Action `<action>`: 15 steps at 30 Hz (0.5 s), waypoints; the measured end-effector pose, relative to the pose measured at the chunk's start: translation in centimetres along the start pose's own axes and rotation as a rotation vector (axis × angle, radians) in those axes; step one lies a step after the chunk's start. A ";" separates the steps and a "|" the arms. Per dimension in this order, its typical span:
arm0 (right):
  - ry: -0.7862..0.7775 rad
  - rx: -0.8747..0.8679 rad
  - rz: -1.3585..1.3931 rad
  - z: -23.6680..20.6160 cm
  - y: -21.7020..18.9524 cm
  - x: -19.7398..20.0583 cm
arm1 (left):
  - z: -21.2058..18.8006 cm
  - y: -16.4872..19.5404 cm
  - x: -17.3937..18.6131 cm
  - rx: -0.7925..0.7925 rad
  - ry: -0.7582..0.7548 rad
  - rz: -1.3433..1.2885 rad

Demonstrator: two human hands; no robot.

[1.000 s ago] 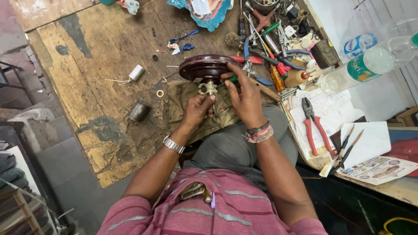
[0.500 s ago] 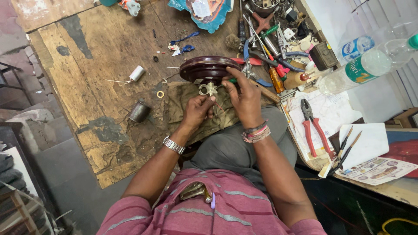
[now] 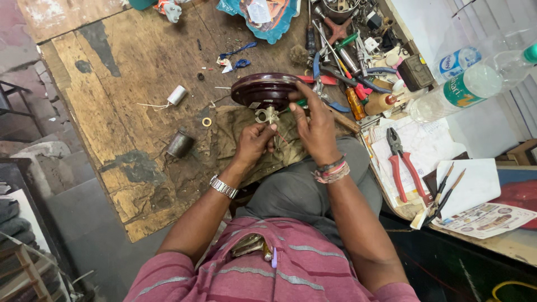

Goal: The person works on a small electrical component, likely a ceiling fan motor, using pliers and a screwdriver. They manipulate wires and adjust parts of the component while seated at a cluttered workbench.

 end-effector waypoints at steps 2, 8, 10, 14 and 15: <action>-0.036 -0.052 0.321 -0.1 0.3 -0.2 | 0.0 -0.1 0.0 -0.003 -0.002 0.001; 0.018 -0.071 -0.017 -0.2 0.3 -0.2 | 0.0 -0.2 0.0 0.004 -0.005 -0.012; 0.002 -0.036 0.058 -0.2 0.2 0.0 | 0.0 -0.1 0.0 -0.005 -0.017 -0.016; -0.002 -0.078 0.141 -0.1 -0.1 0.1 | 0.1 0.0 0.0 -0.005 -0.009 0.005; 0.011 -0.111 0.076 -0.1 -0.2 0.0 | 0.1 0.0 0.0 -0.001 -0.012 -0.004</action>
Point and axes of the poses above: each hand's wrist, its own z-axis towards the middle knuckle, its own x-axis out of the back of the hand, y = z × x, the point moved 1 cm from there along z, towards the middle knuckle, and after that the axes turned 11 degrees about -y, right-handed, at the moved point
